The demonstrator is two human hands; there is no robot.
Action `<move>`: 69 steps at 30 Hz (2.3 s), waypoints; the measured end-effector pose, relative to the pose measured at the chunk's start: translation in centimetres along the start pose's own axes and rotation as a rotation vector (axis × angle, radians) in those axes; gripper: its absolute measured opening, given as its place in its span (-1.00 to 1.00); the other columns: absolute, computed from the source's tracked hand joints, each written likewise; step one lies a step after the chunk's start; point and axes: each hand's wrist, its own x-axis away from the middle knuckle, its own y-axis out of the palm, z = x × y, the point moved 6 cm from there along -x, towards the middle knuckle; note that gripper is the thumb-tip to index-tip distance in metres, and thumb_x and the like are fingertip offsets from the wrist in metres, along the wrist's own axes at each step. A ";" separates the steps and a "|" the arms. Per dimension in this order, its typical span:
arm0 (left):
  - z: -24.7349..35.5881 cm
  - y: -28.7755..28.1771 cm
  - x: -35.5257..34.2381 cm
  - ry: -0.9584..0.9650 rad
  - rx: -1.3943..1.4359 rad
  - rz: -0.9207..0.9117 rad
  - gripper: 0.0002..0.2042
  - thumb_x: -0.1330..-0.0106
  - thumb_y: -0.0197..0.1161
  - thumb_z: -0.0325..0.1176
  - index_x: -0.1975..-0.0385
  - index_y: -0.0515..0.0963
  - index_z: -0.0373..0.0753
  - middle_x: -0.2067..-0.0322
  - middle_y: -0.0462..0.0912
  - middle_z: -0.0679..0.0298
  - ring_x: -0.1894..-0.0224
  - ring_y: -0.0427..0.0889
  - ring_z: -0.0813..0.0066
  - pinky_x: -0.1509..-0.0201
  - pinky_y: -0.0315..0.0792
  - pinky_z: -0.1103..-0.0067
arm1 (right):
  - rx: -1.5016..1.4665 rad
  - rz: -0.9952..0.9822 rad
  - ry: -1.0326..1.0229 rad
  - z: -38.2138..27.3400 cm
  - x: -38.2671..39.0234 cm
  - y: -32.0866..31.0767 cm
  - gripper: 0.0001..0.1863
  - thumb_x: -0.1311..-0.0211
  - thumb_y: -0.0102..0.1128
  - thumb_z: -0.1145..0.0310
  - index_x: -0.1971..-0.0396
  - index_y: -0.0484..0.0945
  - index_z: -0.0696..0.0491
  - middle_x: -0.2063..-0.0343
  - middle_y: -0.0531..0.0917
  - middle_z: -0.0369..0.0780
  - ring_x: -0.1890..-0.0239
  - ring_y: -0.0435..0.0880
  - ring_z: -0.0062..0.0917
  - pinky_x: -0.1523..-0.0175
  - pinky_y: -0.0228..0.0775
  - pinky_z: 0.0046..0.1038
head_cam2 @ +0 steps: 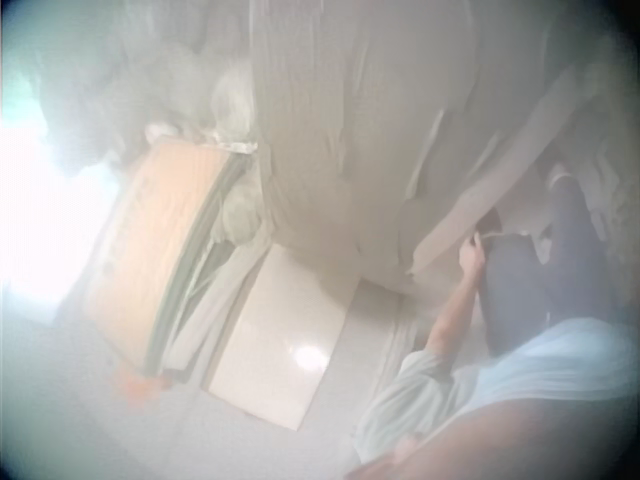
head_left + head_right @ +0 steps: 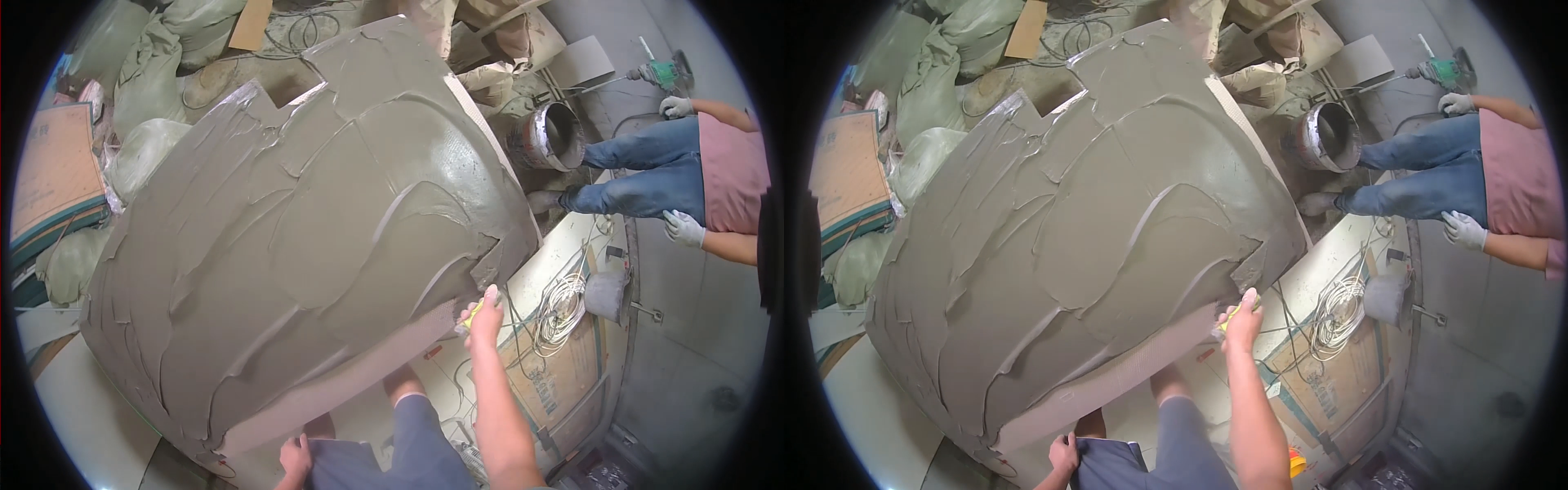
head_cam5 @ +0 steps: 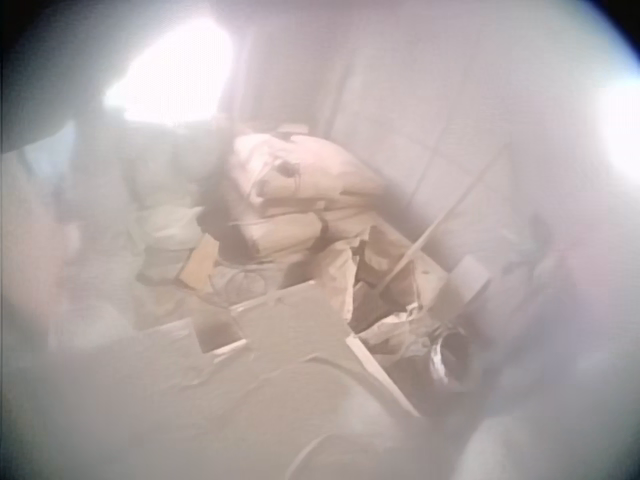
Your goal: Spreading mortar onto the back of a large tile or panel using a trowel.
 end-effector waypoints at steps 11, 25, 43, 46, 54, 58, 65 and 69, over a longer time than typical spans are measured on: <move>1.1 1.0 -0.2 -0.033 0.011 -0.021 -0.52 -0.38 0.07 0.06 0.31 0.60 -0.34 0.25 0.66 -0.15 0.09 0.61 -0.17 -0.04 0.44 0.14 | -0.398 -0.303 -0.027 -9.4 -0.6 21.4 -0.61 -0.43 -0.09 -0.08 0.19 0.26 -0.01 0.52 0.39 -0.30 0.61 0.41 -0.56 0.52 0.34 -0.37; 1.8 2.9 0.4 -0.083 0.004 -0.067 -0.46 -0.41 0.04 0.10 0.11 0.60 -0.36 0.11 0.65 -0.16 -0.04 0.58 -0.14 -0.12 0.44 0.15 | -0.289 -0.703 -0.048 -17.1 -0.1 38.1 -0.60 -0.47 -0.08 0.01 0.13 0.30 0.10 0.51 0.46 -0.22 0.61 0.50 -0.47 0.51 0.43 -0.31; 0.7 2.3 0.2 -0.057 -0.005 -0.050 -0.49 -0.43 0.04 0.08 0.18 0.60 -0.35 0.16 0.66 -0.13 0.01 0.59 -0.12 -0.09 0.46 0.17 | 0.140 -0.205 -0.228 -10.4 -1.3 17.8 -0.64 -0.50 -0.08 0.12 0.16 0.32 0.18 0.56 0.45 -0.26 0.64 0.50 -0.55 0.57 0.35 -0.44; 0.8 1.8 0.5 -0.044 0.016 -0.018 -0.50 -0.42 0.05 0.07 0.24 0.61 -0.35 0.21 0.66 -0.13 0.08 0.61 -0.14 -0.03 0.47 0.15 | 0.152 -0.119 -0.179 -8.7 -1.1 14.4 -0.67 -0.53 -0.09 0.12 0.13 0.30 0.14 0.53 0.45 -0.26 0.64 0.47 -0.56 0.58 0.34 -0.43; 1.6 0.6 0.7 -0.015 0.055 0.023 -0.51 -0.42 0.07 0.05 0.38 0.60 -0.35 0.32 0.67 -0.08 0.20 0.63 -0.11 0.10 0.45 0.15 | 0.108 -0.055 -0.169 -5.6 -3.5 5.8 -0.70 -0.52 -0.09 0.11 0.19 0.29 0.07 0.56 0.43 -0.28 0.66 0.46 -0.56 0.60 0.34 -0.43; 1.4 0.4 0.6 -0.012 0.062 0.033 -0.51 -0.42 0.06 0.05 0.40 0.58 -0.35 0.32 0.67 -0.08 0.20 0.63 -0.12 0.10 0.45 0.15 | 0.066 -0.049 -0.132 -4.4 -3.5 2.8 -0.69 -0.50 -0.07 0.07 0.25 0.26 0.03 0.57 0.43 -0.28 0.66 0.45 -0.56 0.60 0.32 -0.44; 1.3 0.2 0.0 -0.001 0.038 0.018 -0.50 -0.42 0.05 0.05 0.39 0.56 -0.38 0.33 0.65 -0.11 0.19 0.62 -0.15 0.07 0.44 0.14 | -0.055 -0.035 -0.027 -2.5 -4.5 -3.0 -0.63 -0.50 -0.06 -0.05 0.28 0.29 -0.03 0.59 0.40 -0.33 0.68 0.42 -0.59 0.64 0.28 -0.49; 1.3 0.0 -0.3 0.008 0.016 0.030 -0.50 -0.43 0.05 0.05 0.39 0.57 -0.37 0.33 0.65 -0.11 0.19 0.62 -0.14 0.07 0.44 0.16 | -0.052 -0.014 -0.006 -0.6 -5.4 -5.8 -0.56 -0.49 -0.11 -0.15 0.34 0.26 -0.06 0.60 0.39 -0.34 0.69 0.39 -0.60 0.64 0.24 -0.50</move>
